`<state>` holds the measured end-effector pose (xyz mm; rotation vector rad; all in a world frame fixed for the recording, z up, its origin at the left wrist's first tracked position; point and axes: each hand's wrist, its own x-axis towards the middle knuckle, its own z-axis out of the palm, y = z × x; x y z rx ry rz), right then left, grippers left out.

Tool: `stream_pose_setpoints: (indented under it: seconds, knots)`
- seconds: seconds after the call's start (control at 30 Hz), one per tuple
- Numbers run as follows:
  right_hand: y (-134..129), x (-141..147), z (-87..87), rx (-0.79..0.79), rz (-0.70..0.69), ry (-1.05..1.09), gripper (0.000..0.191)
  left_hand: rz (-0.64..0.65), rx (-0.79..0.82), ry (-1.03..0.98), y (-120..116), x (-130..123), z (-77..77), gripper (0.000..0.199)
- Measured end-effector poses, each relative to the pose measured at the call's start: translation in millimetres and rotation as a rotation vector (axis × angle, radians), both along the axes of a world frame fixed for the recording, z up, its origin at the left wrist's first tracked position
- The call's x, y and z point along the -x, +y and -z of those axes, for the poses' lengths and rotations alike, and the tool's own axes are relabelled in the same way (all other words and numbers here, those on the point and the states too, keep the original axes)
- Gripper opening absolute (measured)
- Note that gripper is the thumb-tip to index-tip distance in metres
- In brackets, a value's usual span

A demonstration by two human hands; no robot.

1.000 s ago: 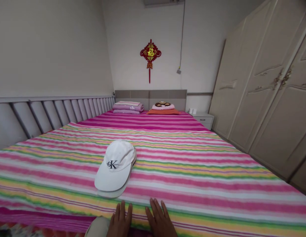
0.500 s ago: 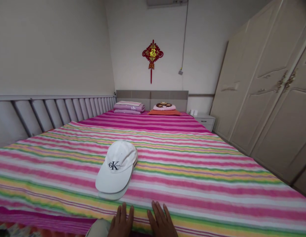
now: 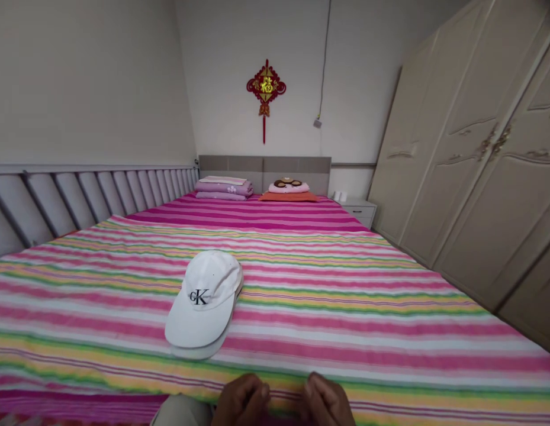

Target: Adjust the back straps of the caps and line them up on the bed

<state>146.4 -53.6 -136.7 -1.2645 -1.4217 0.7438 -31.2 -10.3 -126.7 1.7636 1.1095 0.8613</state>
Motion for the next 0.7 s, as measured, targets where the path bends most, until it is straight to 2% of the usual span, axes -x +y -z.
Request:
stream_pose_setpoints:
  seconds: [0.13,0.2,0.3,0.43,0.57,0.7]
  knots:
    - [0,-4,-52.2,0.081,0.028,0.389,0.047,-0.016,0.115,-0.147,3,-10,-39.9,0.044]
    - [2,-6,-70.7,0.062,0.017,0.520,0.047,-0.050,0.087,-0.177,7,-10,-54.1,0.046]
    - [3,-8,-89.7,0.060,-0.065,0.652,0.046,-0.107,0.007,-0.211,16,-6,-69.2,0.051]
    - [3,-11,-104.0,0.054,-0.151,0.655,0.049,-0.082,-0.092,-0.236,24,0,-80.4,0.056]
    - [6,-9,-109.7,0.019,-0.114,0.641,0.050,-0.016,-0.111,-0.247,25,-1,-85.1,0.059]
    - [9,-6,-108.0,0.008,-0.079,0.661,0.050,-0.005,-0.109,-0.236,22,-3,-84.8,0.060]
